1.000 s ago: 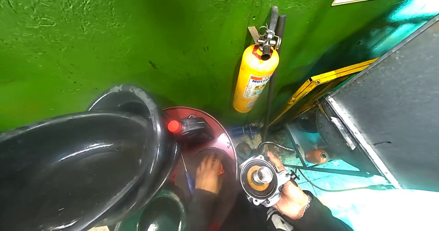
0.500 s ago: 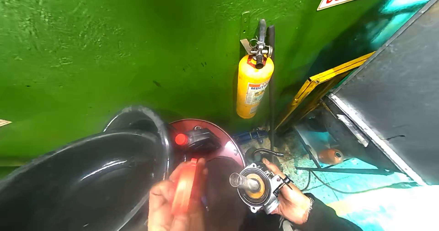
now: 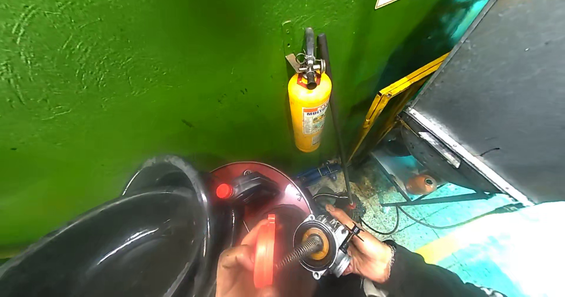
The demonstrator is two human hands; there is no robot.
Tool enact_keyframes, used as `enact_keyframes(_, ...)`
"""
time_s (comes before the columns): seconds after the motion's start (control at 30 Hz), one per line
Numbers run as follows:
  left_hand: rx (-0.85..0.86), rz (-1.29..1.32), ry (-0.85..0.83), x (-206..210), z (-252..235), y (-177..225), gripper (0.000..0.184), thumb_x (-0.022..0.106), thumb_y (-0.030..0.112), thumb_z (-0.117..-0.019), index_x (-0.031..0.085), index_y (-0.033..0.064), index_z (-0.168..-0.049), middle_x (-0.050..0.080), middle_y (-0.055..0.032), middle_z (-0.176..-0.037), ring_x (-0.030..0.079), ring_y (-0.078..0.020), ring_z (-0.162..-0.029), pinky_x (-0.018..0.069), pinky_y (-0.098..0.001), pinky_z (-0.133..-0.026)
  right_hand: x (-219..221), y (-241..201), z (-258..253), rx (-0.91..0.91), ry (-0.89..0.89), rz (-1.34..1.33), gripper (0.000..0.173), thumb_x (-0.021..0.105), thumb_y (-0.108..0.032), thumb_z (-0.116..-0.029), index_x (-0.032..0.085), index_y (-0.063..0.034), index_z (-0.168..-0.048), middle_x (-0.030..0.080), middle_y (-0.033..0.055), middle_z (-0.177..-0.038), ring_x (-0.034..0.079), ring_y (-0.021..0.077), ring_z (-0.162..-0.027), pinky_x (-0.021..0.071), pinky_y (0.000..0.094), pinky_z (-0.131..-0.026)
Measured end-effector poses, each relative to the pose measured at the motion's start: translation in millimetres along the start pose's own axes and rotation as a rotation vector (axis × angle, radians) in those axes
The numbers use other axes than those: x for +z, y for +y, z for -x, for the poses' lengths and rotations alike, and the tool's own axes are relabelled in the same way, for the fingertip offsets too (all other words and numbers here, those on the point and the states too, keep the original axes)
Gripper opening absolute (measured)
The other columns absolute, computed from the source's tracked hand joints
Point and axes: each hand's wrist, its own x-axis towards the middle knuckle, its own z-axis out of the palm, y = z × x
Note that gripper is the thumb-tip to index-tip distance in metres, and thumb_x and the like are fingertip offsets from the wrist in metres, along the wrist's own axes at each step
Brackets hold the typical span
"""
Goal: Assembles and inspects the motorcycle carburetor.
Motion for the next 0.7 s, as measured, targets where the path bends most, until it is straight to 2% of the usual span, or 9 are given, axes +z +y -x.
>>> enact_keyframes(0.23, 0.031, 0.002, 0.011, -3.4, 1.6, 4.8, 0.025, 0.068, 0.04, -0.0971, 0.064, 0.0226, -0.116, 0.07, -0.0065, -0.126, 0.066, -0.0232, -0.121, 0.0536, -0.0373, -0.103, 3.1, -1.3, 3.9, 0.035, 0.042, 0.018, 0.06, 0.041, -0.071, -0.0983, 0.065, -0.0191, -0.118, 0.073, 0.0074, -0.103, 0.073, 0.0172, -0.089, 0.0602, 0.0311, -0.069)
enact_keyframes(0.4, 0.03, -0.015, 0.047, 0.8, 1.3, 7.5, 0.024, 0.07, 0.039, -0.096, 0.065, 0.0238, -0.115, 0.071, 0.0022, -0.122, 0.064, -0.012, -0.121, 0.0507, -0.0291, -0.104, 0.8, -0.4, 2.7, 0.028, 0.031, 0.03, 0.062, 0.044, -0.074, -0.0953, 0.064, -0.0201, -0.119, 0.073, 0.0077, -0.106, 0.073, 0.018, -0.092, 0.0604, 0.0323, -0.069)
enact_keyframes(0.57, 0.005, 0.009, 0.013, -0.5, 1.0, 3.6, 0.025, 0.069, 0.039, -0.096, 0.064, 0.0224, -0.114, 0.07, -0.0062, -0.125, 0.066, -0.0215, -0.121, 0.0529, -0.0357, -0.104, 1.8, -1.1, 3.1, 0.027, 0.003, 0.002, 0.061, 0.046, -0.073, -0.0951, 0.065, -0.0197, -0.118, 0.073, 0.0086, -0.106, 0.073, 0.0184, -0.092, 0.061, 0.0323, -0.069)
enact_keyframes(0.7, 0.006, -0.015, -0.011, -0.6, 1.8, 2.3, 0.025, 0.068, 0.04, -0.0968, 0.064, 0.0217, -0.114, 0.07, -0.0064, -0.126, 0.065, -0.0221, -0.122, 0.053, -0.0356, -0.104, 2.0, -0.8, 3.9, 0.028, -0.028, -0.009, 0.061, 0.047, -0.073, -0.0951, 0.066, -0.0194, -0.117, 0.073, 0.0084, -0.106, 0.074, 0.0178, -0.092, 0.0614, 0.0312, -0.069)
